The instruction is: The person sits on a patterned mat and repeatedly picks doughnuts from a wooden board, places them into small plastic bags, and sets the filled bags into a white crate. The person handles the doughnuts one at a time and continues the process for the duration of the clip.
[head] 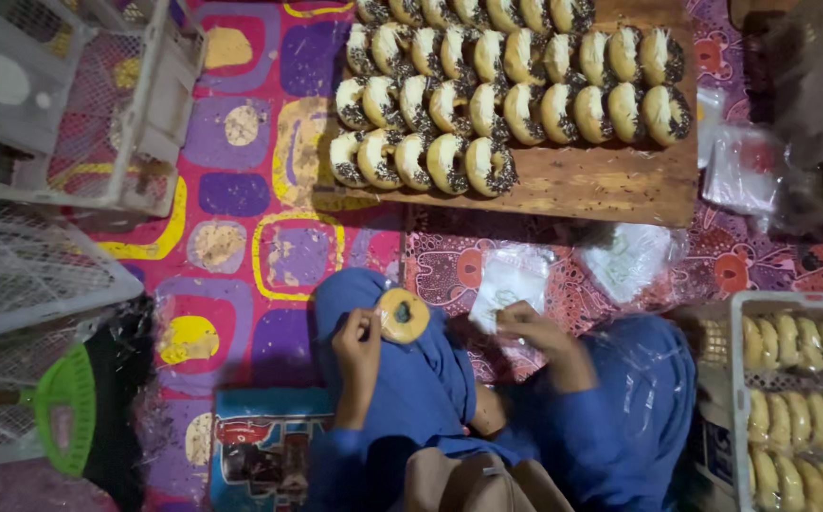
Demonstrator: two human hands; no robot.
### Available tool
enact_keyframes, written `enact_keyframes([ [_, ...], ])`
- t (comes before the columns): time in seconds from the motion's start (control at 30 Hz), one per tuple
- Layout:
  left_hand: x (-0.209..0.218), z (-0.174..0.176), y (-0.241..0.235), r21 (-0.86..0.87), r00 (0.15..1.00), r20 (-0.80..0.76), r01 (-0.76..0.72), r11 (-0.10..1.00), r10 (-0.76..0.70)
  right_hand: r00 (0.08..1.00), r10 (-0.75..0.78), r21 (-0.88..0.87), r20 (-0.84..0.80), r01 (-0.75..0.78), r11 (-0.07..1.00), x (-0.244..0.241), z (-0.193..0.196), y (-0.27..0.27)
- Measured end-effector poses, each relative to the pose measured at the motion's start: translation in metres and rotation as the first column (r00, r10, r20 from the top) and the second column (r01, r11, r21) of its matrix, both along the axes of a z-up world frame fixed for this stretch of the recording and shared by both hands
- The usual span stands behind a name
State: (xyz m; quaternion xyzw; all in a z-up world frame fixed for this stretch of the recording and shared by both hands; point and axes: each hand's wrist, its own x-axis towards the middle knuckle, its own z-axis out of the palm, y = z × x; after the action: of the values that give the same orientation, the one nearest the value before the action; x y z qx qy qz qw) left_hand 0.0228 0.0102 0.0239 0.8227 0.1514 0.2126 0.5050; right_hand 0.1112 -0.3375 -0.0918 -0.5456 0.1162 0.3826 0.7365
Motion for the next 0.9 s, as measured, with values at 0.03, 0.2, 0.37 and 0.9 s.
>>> enact_keyframes([
  [0.03,0.003,0.002,0.0,-0.032,1.0,0.007,0.012,0.999,-0.011,0.722,0.348,-0.033,0.598,-0.411,0.911,0.028,0.022,-0.036],
  [0.2,0.013,0.0,-0.007,0.052,0.999,-0.013,-0.033,0.998,0.034,0.713,0.574,-0.807,0.403,-0.019,0.59,0.078,0.1,-0.072],
  [0.37,0.02,-0.007,-0.019,0.057,0.996,0.003,-0.085,0.995,0.085,0.622,0.285,-0.424,0.729,0.084,0.902,0.0,0.128,0.081],
  [0.9,0.111,-0.085,-0.062,-0.118,0.988,0.017,-0.151,0.981,0.154,0.402,0.728,-0.763,0.555,0.594,0.254,0.034,-0.049,0.023],
])
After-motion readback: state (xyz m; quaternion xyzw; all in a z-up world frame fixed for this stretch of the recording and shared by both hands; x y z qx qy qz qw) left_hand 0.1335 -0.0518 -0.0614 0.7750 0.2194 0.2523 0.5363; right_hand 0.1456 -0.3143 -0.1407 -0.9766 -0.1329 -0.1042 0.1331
